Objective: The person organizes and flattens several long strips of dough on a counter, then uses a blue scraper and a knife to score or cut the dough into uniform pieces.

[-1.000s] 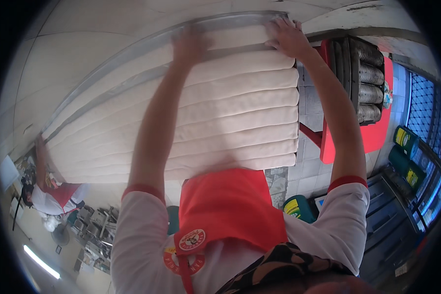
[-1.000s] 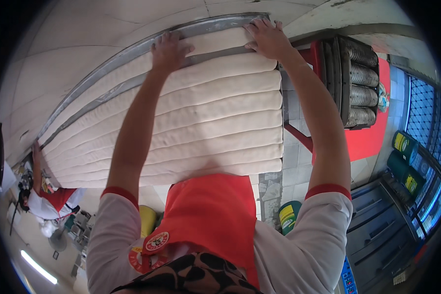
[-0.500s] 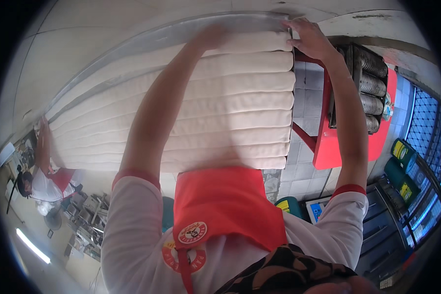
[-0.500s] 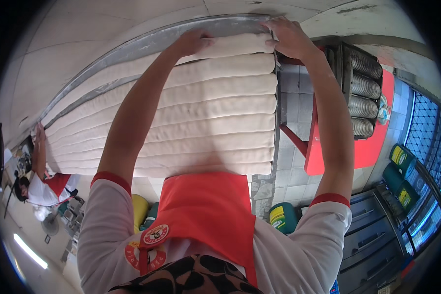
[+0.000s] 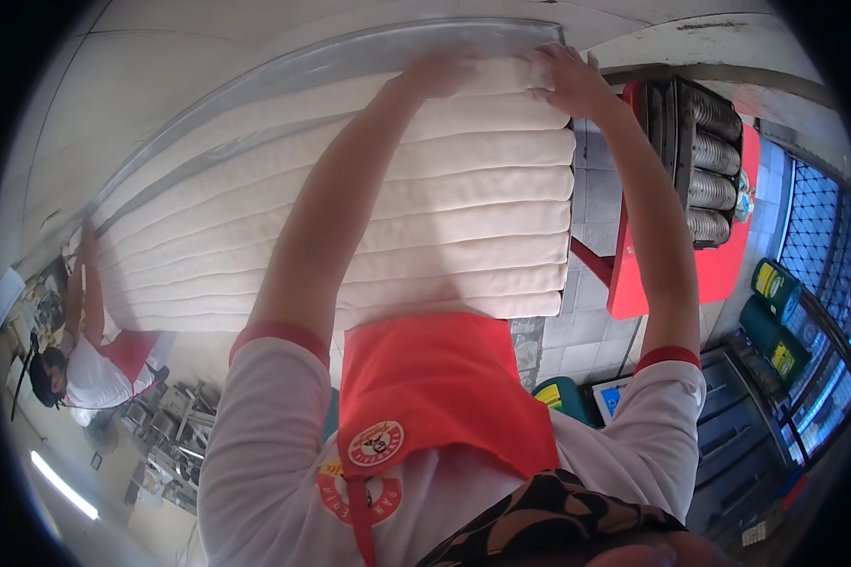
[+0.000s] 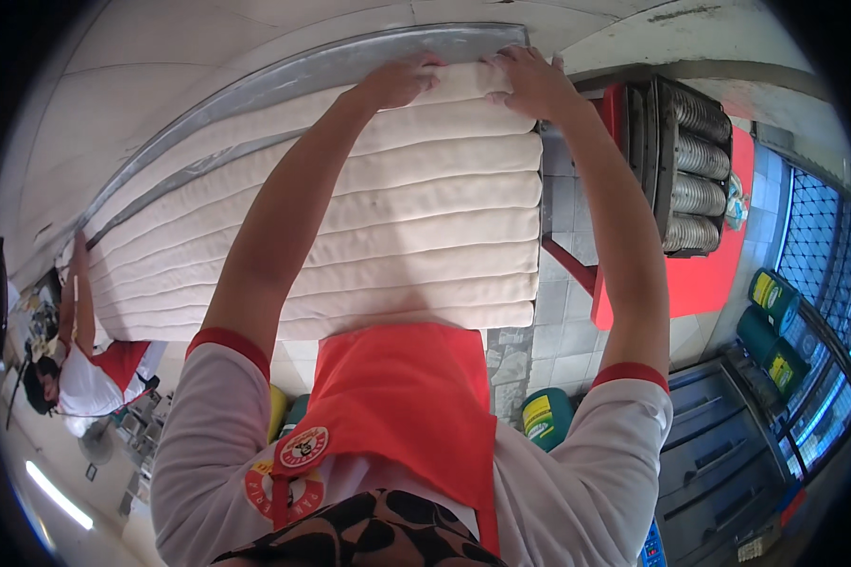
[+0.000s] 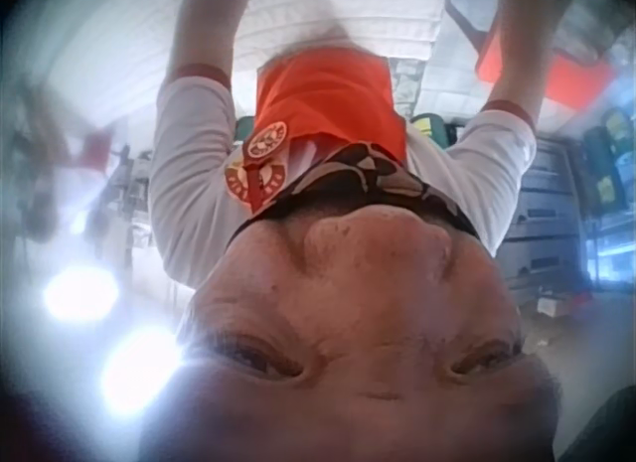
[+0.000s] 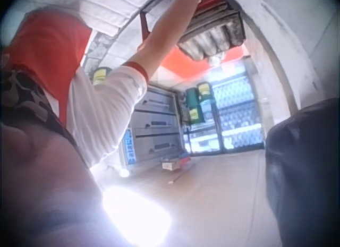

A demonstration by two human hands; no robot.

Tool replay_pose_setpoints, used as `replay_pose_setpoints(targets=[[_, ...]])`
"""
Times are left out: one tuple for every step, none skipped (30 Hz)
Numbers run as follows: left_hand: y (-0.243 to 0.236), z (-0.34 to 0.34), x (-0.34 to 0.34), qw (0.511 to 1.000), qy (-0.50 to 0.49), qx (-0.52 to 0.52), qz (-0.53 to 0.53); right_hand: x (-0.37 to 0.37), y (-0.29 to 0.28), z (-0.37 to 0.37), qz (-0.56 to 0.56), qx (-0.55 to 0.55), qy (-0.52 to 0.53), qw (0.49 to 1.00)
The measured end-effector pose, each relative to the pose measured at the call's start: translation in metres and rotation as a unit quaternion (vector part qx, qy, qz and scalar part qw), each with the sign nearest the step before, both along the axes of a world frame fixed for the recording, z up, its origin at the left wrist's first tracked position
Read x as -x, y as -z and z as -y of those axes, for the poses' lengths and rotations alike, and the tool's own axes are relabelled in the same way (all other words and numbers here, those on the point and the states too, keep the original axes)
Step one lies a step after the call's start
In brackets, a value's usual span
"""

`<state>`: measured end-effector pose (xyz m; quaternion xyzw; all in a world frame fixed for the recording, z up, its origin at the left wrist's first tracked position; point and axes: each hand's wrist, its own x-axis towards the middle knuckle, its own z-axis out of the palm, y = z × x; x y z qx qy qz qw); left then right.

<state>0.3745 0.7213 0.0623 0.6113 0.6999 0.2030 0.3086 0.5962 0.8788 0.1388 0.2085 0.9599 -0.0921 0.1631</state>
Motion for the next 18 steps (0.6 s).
replay_pose_setpoints(targets=[[-0.007, 0.000, -0.002, 0.999, -0.009, 0.043, 0.012, -0.005, 0.000, 0.011, -0.015, -0.017, 0.011, 1.000], [-0.020, -0.004, -0.005, 0.996, -0.014, 0.080, 0.024, -0.015, 0.013, 0.023, -0.064, -0.034, 0.018, 0.997], [-0.022, -0.009, -0.006, 0.995, -0.015, 0.093, 0.044, -0.031, 0.034, 0.038, -0.111, -0.054, 0.024, 0.992], [-0.021, -0.012, -0.005, 0.992, -0.021, 0.107, 0.064, -0.040, 0.045, 0.048, -0.157, -0.072, 0.024, 0.985], [-0.016, -0.010, -0.002, 0.988, -0.033, 0.123, 0.084, -0.036, 0.041, 0.055, -0.120, -0.059, 0.050, 0.990], [-0.012, -0.009, 0.000, 0.992, -0.032, 0.101, 0.067, -0.028, 0.038, 0.063, -0.083, -0.047, 0.075, 0.993], [-0.007, -0.007, 0.002, 0.995, -0.032, 0.080, 0.051, -0.021, 0.035, 0.071, -0.046, -0.035, 0.100, 0.993], [-0.007, -0.002, -0.001, 0.997, -0.027, 0.063, 0.036, -0.015, 0.024, 0.079, -0.010, -0.029, 0.114, 0.993], [-0.007, 0.001, 0.000, 0.997, -0.018, 0.057, 0.047, -0.017, 0.030, 0.083, -0.037, -0.047, 0.118, 0.991], [-0.009, 0.003, 0.003, 0.997, -0.009, 0.052, 0.059, -0.018, 0.041, 0.088, -0.065, -0.065, 0.122, 0.988], [-0.013, 0.002, 0.003, 0.996, 0.005, 0.045, 0.071, -0.022, 0.046, 0.090, -0.091, -0.085, 0.131, 0.984], [-0.013, 0.006, 0.019, 0.998, 0.024, 0.037, 0.049, -0.013, 0.041, 0.087, -0.051, -0.077, 0.134, 0.987], [-0.014, 0.016, 0.043, 0.998, 0.042, 0.029, 0.028, -0.005, 0.035, 0.082, -0.011, -0.070, 0.136, 0.988], [-0.010, 0.036, 0.063, 0.997, 0.065, 0.029, 0.010, -0.004, 0.034, 0.086, 0.035, -0.055, 0.143, 0.988], [-0.024, 0.057, 0.092, 0.990, 0.058, 0.105, 0.074, -0.013, 0.041, 0.085, 0.002, -0.054, 0.142, 0.988], [-0.039, 0.076, 0.117, 0.987, 0.067, 0.134, 0.056, -0.027, 0.050, 0.075, -0.033, -0.058, 0.147, 0.987], [-0.030, 0.110, 0.163, 0.985, 0.059, 0.159, 0.038, -0.025, 0.051, 0.075, -0.078, -0.057, 0.137, 0.986], [-0.033, 0.140, 0.186, 0.986, 0.063, 0.139, -0.061, -0.025, 0.047, 0.080, -0.077, -0.070, 0.131, 0.986]])
